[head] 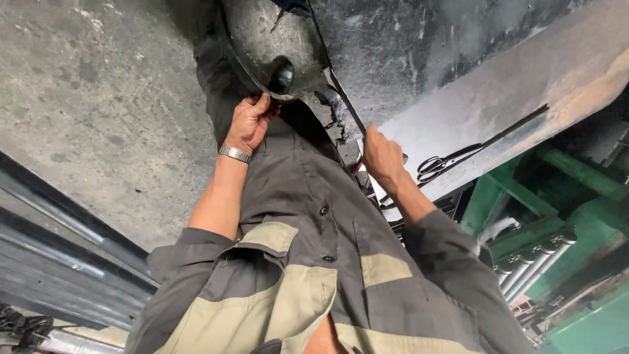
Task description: Cutting and stripping strips from a rubber sheet on a work table using a cleaver.
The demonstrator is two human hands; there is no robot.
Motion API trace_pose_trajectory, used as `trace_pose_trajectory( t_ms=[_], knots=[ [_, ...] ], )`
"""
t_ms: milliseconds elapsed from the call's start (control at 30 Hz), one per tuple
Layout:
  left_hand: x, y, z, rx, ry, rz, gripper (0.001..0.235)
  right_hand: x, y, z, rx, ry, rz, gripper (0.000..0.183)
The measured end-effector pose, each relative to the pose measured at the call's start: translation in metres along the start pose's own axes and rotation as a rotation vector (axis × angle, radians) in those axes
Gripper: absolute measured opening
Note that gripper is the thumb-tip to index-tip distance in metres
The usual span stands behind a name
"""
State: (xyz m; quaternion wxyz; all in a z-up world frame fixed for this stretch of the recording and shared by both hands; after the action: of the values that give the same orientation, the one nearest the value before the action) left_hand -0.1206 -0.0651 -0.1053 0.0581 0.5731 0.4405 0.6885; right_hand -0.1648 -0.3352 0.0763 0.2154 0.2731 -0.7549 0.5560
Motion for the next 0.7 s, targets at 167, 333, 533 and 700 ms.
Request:
trace_pose_trajectory(
  t_ms=[167, 333, 533, 700],
  knots=[
    [0.013, -0.02, -0.003, -0.057, -0.017, 0.097, 0.022, -0.051, 0.012, -0.003, 0.003, -0.01, -0.009, 0.013],
    [0.04, -0.026, -0.014, -0.087, -0.057, 0.187, 0.024, -0.083, 0.025, 0.005, 0.079, -0.053, -0.035, 0.006],
    [0.04, -0.03, -0.007, -0.112, -0.05, 0.203, 0.021, 0.003, 0.005, 0.0, 0.034, 0.01, -0.081, 0.012],
    [0.05, -0.021, -0.003, -0.176, -0.091, 0.2, 0.015, 0.002, 0.011, 0.002, 0.02, 0.019, -0.081, 0.013]
  ],
)
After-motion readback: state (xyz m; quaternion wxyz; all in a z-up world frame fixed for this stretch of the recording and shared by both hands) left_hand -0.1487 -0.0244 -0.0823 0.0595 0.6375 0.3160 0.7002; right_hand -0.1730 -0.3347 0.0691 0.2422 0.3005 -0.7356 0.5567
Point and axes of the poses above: each hand's wrist, its own x-axis away from the middle knuckle, its own y-axis out of the palm, z = x × y, the point moved 9 cm from there along -x, towards the middle knuckle, and after that the axes turned 14 degrees about -y, right-handed, at the moved point
